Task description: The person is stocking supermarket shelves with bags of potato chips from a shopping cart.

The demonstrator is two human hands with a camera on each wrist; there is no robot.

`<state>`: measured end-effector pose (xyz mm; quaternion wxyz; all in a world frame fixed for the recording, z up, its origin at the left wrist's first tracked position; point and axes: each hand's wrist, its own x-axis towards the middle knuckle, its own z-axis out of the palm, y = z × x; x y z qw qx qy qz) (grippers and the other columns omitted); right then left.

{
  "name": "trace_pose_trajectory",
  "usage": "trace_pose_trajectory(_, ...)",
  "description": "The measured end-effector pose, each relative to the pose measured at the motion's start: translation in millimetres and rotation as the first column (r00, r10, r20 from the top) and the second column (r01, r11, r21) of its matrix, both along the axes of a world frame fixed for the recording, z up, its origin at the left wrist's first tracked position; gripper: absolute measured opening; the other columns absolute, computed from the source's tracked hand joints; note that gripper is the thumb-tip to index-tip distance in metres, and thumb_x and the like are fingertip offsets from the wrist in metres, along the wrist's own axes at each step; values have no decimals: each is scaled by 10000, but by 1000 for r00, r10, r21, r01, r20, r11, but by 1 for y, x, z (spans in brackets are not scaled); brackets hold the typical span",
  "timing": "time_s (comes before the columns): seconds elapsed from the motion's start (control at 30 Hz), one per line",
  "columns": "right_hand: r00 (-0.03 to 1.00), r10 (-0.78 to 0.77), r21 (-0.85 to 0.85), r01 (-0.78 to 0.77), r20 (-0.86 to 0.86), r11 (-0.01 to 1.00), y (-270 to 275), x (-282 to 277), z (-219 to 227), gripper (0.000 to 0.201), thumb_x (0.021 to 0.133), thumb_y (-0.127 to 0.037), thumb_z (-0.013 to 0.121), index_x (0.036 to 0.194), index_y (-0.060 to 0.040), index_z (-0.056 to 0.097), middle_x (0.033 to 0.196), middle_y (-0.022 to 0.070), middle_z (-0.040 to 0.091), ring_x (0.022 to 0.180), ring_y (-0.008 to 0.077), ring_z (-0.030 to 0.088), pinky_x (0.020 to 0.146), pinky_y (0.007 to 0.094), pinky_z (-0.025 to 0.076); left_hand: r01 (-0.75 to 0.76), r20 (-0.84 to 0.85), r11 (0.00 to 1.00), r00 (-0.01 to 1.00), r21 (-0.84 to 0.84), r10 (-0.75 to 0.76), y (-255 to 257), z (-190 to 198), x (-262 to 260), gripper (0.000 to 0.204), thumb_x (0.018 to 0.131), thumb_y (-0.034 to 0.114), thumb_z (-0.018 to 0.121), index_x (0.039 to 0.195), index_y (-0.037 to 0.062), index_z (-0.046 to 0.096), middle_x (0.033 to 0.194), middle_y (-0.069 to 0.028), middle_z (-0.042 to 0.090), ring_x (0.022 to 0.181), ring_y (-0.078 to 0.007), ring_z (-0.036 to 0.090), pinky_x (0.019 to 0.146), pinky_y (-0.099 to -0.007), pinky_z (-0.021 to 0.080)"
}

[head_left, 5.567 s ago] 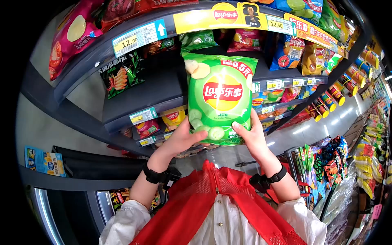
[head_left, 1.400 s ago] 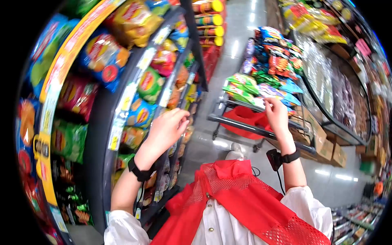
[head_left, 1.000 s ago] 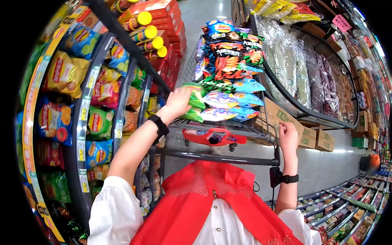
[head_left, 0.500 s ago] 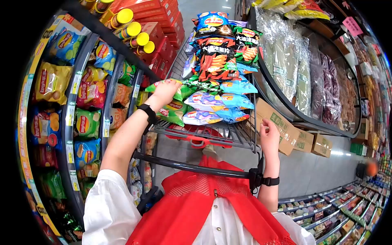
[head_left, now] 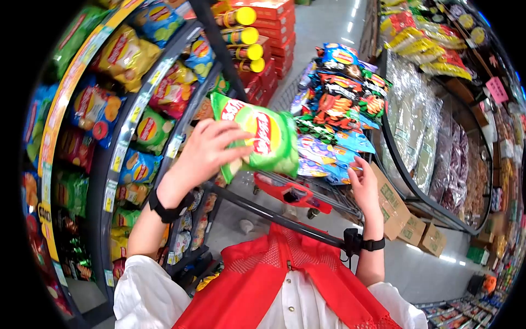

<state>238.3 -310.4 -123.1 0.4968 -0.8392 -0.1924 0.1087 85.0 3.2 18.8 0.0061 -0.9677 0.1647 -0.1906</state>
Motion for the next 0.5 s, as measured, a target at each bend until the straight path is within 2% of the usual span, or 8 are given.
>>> trace_pose_trajectory(0.07,985,163,0,-163,63,987,36,-9,17,430,811,-80,564,1211,-28,414,1116,110,509,913,176,536,753,282,444,56,36,998,998,34,-57,-1,19,-36,217,677,156,608,884,212,643,1060,55,575,986,-143,508,793,-304,371)
trace_pose_trajectory(0.13,946,320,245,-299,-52,922,78,-27,31,475,817,-81,550,1254,-37,367,1199,117,454,1022,194,498,843,297,417,74,64,995,995,63,-78,-1,35,-72,230,668,183,622,894,223,641,1084,62,573,979,-134,514,777,-291,377)
trace_pose_trajectory(0.2,801,503,489,-313,-325,814,116,-47,51,486,869,-183,510,1288,-36,312,1238,102,425,1105,195,463,908,319,398,92,109,995,989,47,-97,1,49,-106,227,679,170,627,902,214,633,1097,62,572,975,-136,523,748,-271,405)
trace_pose_trajectory(0.27,421,832,852,-213,-362,478,152,-73,57,511,890,-299,478,1290,-32,305,1216,99,442,1103,194,469,922,322,397,41,145,997,988,70,-50,6,57,-144,216,692,157,625,900,211,631,1092,60,576,973,-139,525,742,-264,417)
trace_pose_trajectory(0.33,322,851,877,-109,-414,468,187,-103,55,523,878,-307,499,1277,-22,318,1175,105,478,1067,181,497,910,312,417,-33,152,995,988,92,19,19,60,-184,223,716,139,612,929,203,623,1110,35,562,978,-157,527,763,-281,420)
trace_pose_trajectory(0.4,358,861,871,-201,-361,449,218,-137,64,498,861,-224,536,1266,-17,333,1145,104,506,1036,178,521,894,307,431,-267,228,964,939,11,258,34,58,-224,252,722,134,622,972,159,611,1135,-29,538,996,-198,529,775,-303,421)
trace_pose_trajectory(0.47,358,828,876,-56,-431,480,245,-172,67,439,855,-158,537,1231,-10,366,1113,102,527,999,177,541,880,301,441,-388,323,814,776,-432,542,36,42,-255,507,761,146,634,1209,40,423,1204,-150,459,1080,-273,481,872,-357,395)
trace_pose_trajectory(0.5,372,816,878,-7,-442,478,261,-187,67,412,860,-150,528,1216,-9,378,1105,100,530,998,178,539,875,305,443,-314,246,632,730,-709,638,38,32,-266,540,801,144,596,1262,39,335,1242,-151,422,1101,-269,463,896,-360,381)
